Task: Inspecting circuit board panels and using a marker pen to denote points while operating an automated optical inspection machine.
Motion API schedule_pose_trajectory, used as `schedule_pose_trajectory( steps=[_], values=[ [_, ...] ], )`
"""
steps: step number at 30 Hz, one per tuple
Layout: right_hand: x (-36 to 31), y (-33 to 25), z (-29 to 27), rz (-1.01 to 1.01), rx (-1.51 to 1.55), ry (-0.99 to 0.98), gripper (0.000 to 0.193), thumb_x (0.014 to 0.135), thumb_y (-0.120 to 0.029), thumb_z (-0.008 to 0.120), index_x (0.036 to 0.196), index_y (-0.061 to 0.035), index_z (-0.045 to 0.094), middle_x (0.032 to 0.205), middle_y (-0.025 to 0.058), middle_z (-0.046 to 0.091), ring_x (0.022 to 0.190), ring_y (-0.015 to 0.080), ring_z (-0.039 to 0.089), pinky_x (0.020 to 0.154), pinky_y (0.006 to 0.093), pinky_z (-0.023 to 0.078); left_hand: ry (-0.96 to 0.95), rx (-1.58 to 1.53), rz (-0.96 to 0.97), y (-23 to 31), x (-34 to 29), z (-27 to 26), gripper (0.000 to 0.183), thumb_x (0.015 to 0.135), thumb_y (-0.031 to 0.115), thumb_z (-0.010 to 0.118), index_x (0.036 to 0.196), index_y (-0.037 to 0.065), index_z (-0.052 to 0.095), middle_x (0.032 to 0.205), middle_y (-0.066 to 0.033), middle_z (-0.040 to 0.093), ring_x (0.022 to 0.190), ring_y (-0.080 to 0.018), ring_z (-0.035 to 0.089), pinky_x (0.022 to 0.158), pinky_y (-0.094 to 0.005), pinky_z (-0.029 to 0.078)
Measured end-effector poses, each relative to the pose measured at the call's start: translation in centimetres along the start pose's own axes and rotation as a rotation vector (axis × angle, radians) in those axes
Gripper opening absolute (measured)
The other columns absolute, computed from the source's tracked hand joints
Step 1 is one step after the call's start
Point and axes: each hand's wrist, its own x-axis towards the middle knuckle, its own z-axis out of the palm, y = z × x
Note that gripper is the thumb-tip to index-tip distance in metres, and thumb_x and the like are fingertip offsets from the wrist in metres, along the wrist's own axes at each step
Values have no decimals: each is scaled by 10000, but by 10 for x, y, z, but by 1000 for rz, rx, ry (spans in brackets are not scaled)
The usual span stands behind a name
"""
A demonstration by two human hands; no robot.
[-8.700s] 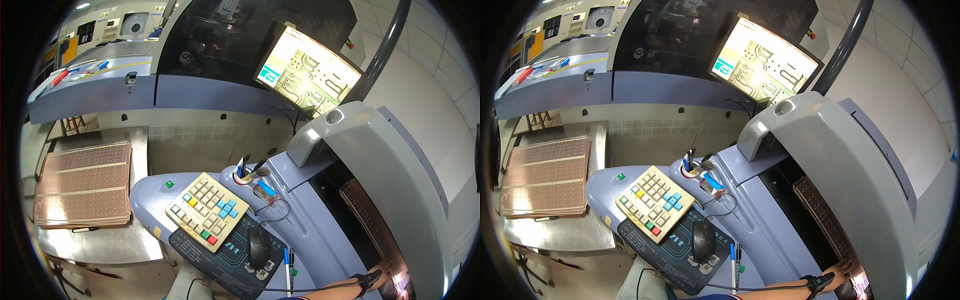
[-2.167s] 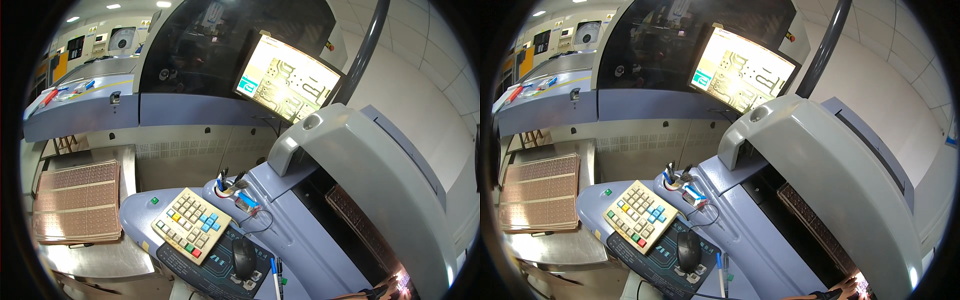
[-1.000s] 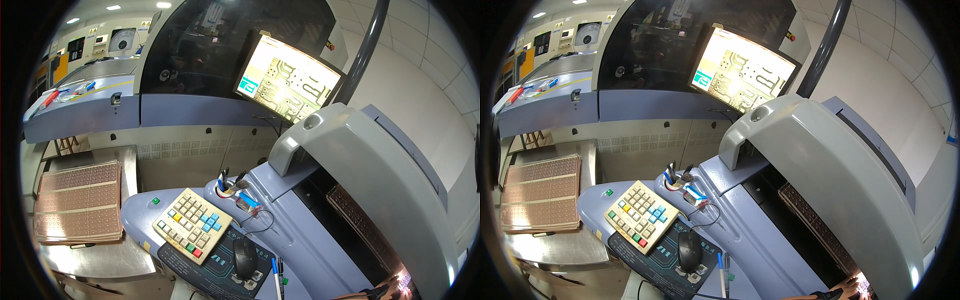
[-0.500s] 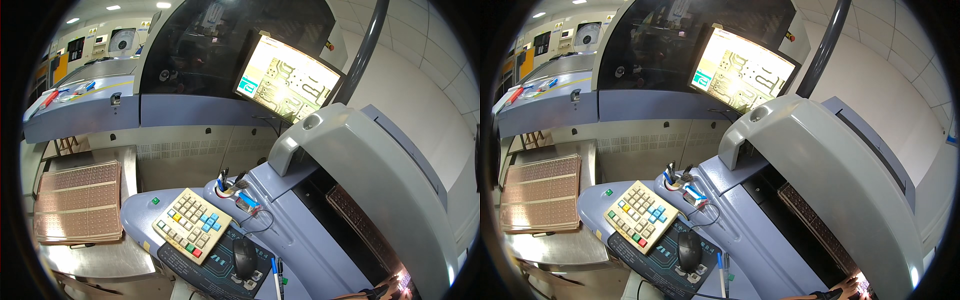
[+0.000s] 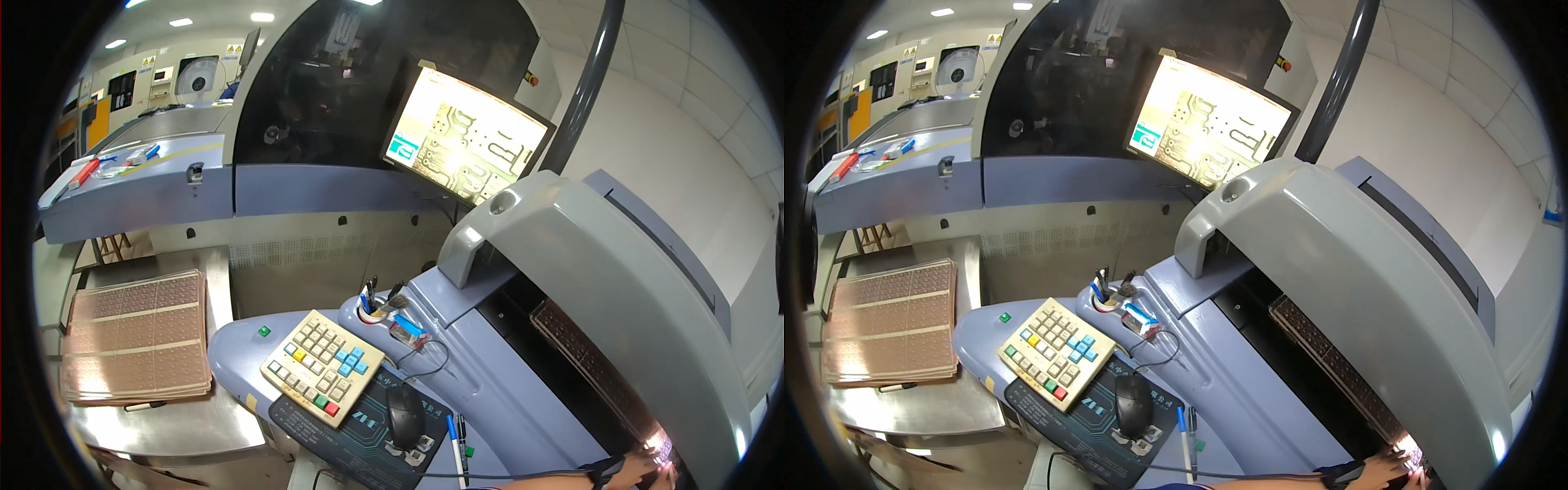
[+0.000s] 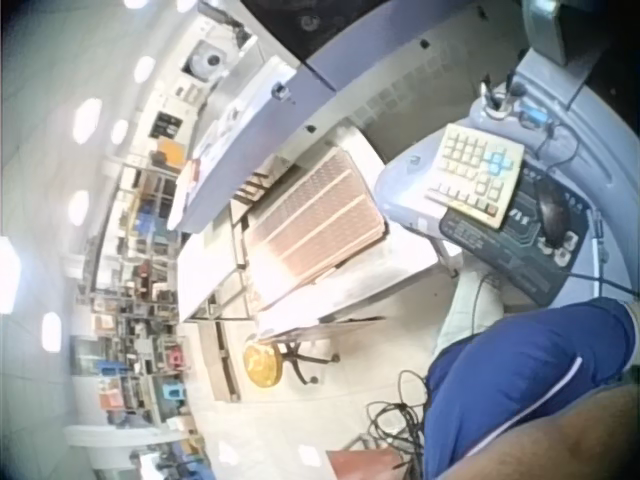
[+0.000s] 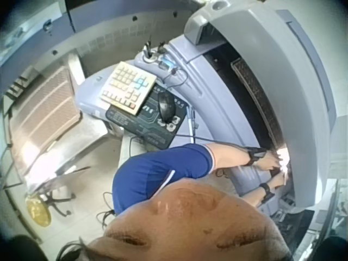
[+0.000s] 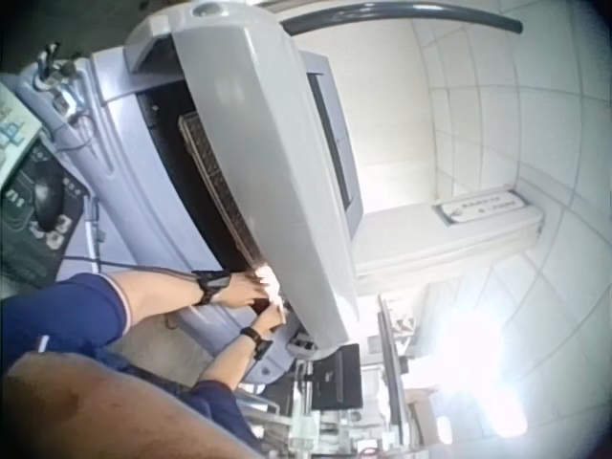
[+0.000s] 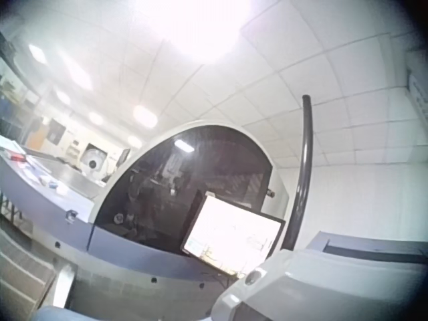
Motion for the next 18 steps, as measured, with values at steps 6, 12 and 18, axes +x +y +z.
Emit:
schedule_pose_trajectory(
  steps=[6,12,18],
  values=[
    [-43,-51,-18,32,218,-38,213,923,-156,612,1051,2,677,912,200,703,783,275,677,720,373,539,-368,-483,-91,72,-26,-84,242,825,225,645,1013,99,727,1038,-121,699,1037,-321,636,845,-451,499],
    [-106,-104,-25,-1,484,-213,248,913,-73,539,1117,-26,672,951,206,705,805,320,679,741,390,530,-266,-594,87,155,-42,-257,232,912,168,588,1079,58,707,1052,-151,707,977,-336,659,829,-424,524],
    [-142,-88,35,76,742,-221,172,970,-196,608,932,-28,600,769,18,565,669,86,528,583,248,439,-251,-299,-438,185,-99,-424,281,915,171,654,1151,20,680,1117,-164,691,1040,-333,646,936,-406,499]
  ],
)
